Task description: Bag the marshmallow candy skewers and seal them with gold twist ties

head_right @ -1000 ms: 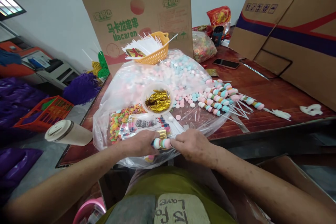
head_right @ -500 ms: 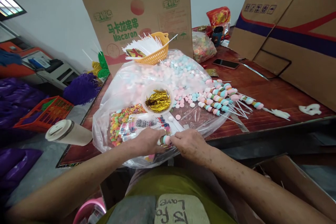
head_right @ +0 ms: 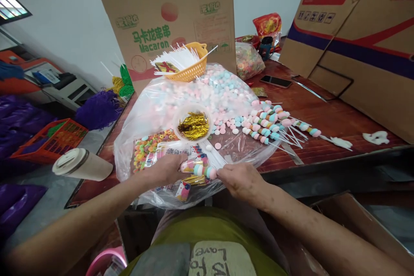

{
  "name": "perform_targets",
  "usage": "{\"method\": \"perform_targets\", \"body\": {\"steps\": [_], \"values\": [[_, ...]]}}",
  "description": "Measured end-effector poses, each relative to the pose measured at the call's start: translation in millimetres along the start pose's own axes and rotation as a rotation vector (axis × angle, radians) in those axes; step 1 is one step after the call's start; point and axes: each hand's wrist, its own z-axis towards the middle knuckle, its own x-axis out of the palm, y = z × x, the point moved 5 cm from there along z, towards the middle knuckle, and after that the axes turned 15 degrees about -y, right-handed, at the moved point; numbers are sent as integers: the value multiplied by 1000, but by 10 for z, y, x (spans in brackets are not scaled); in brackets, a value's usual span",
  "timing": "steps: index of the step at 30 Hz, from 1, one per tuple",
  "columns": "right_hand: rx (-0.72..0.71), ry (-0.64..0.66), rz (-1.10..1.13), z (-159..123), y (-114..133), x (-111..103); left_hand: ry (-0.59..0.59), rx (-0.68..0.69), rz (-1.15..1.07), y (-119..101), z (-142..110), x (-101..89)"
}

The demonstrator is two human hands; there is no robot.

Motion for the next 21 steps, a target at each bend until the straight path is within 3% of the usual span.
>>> {"method": "perform_targets", "body": {"steps": [3, 5, 8, 11, 13, 17, 21], "values": [[216, 97, 254, -9, -70, 89, -74, 4, 188, -14, -23, 0], [238, 99, 319, 20, -97, 98, -62, 37, 197, -35, -39, -2], [48, -25, 119, 91, -93, -13, -28, 96, 116, -58, -63, -39], [-257, -243, -163, 150, 9, -224, 71, 112, -212, -71, -84, -65], [-387, -289, -248, 192, 72, -333, 204, 133, -437, -96, -100, -52], [-492, -269, -295, 274, 132, -441, 413, 116, -656, -131, -112, -39], [-506, -240, -270, 237, 141, -381, 375, 36, -720, -122, -61, -84]]}}
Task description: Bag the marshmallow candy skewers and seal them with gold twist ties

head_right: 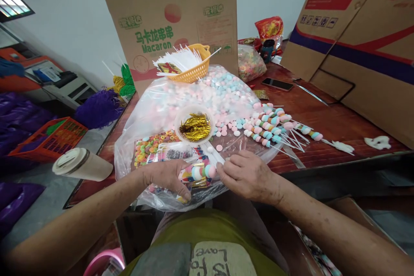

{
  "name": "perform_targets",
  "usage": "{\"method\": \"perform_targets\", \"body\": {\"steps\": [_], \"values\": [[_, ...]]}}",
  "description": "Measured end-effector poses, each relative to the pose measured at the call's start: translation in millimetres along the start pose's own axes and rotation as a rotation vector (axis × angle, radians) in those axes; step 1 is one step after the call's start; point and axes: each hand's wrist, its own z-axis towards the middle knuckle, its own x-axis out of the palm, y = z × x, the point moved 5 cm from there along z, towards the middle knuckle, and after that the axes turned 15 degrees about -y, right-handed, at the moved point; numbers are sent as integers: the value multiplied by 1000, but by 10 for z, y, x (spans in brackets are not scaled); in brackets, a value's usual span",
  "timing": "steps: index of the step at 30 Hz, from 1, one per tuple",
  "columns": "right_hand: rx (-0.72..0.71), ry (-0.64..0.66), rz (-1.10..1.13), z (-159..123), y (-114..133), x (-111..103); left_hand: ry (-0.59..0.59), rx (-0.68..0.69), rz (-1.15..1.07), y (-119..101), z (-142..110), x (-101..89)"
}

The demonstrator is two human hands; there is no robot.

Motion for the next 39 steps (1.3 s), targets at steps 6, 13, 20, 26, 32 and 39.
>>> {"method": "perform_targets", "body": {"steps": [6, 13, 20, 26, 32, 39], "values": [[126, 31, 88, -115, 65, 117, -191, 90, 292, -12, 84, -32], [415, 373, 249, -182, 144, 480, -319, 142, 692, -33, 212, 107], [469, 301, 280, -164, -10, 409, -322, 174, 445, -21, 170, 57], [486, 298, 256, -144, 173, 605, -320, 101, 435, 42, 340, 293], [537, 248, 312, -223, 75, 657, -291, 171, 31, 24, 151, -61], [650, 235, 451, -174, -176, 467, -127, 74, 66, 234, -65, -96]]}}
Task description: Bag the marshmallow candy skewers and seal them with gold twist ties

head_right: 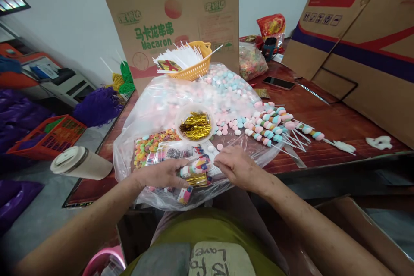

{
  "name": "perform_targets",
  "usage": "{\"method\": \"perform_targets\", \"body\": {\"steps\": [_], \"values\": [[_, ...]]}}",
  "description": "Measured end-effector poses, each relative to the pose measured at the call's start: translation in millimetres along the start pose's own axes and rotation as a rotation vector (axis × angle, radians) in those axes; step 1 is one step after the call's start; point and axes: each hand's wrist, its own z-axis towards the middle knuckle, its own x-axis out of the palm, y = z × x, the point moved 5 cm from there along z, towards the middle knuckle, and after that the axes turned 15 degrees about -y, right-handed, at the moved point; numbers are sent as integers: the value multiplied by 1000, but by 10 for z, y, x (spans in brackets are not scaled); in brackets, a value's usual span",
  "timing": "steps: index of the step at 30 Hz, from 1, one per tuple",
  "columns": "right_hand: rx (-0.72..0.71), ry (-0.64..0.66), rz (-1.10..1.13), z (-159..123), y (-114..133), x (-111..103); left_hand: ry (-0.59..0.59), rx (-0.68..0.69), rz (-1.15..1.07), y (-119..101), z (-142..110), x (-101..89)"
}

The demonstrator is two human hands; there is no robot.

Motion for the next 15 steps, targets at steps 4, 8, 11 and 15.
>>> {"method": "perform_targets", "body": {"steps": [4, 8, 11, 15], "values": [[31, 92, 69, 74, 98, 75, -65, 144, -158, -158, 41, 154], [74, 154, 87, 153, 122, 223, -105, 51, -241, -187, 51, 231], [278, 21, 275, 170, -9, 182, -151, -138, -342, -59, 15, 248], [708, -231, 630, 17, -193, 223, -298, -239, -450, 95, 38, 258]]}}
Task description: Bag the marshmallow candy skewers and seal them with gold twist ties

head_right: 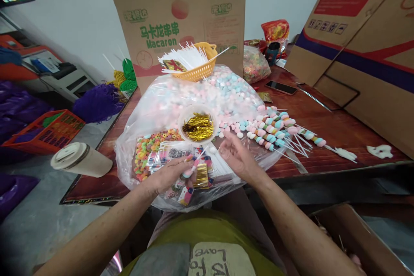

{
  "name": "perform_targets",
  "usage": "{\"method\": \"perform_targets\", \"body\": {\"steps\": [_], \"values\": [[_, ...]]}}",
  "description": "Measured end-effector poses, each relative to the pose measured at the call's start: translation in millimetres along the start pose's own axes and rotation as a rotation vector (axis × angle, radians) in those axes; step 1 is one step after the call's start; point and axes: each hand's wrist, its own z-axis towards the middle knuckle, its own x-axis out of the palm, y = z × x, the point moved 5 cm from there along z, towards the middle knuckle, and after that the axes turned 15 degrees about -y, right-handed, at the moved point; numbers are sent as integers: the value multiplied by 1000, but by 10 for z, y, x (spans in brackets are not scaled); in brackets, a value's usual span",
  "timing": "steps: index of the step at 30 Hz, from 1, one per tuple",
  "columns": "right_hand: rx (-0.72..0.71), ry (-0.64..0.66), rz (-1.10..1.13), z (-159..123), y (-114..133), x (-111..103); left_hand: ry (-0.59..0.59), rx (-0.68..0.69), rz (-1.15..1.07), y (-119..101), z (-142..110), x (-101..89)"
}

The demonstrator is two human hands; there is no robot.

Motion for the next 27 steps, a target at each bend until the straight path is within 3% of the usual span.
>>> {"method": "perform_targets", "body": {"steps": [3, 5, 11, 14, 17, 20, 24, 27], "values": [[268, 162, 120, -172, -209, 292, -130, 168, 69, -34, 58, 44], [340, 186, 166, -257, -276, 464, -198, 241, 136, -59, 58, 62], [342, 45, 231, -306, -234, 573, 87, 236, -105, -65, -94, 95], [357, 57, 201, -322, -214, 575, 15, 281, -37, -43, -93, 70], [279, -33, 103, -244, -186, 451, -143, 336, 98, -25, -59, 65], [42, -192, -81, -92, -75, 242, -176, 252, 104, 31, -35, 92], [-247, -34, -402, -9, 47, 287, -184, 301, 133, 28, -29, 92], [-244, 23, -418, -30, 22, 357, -220, 260, 124, 72, 4, 46]]}}
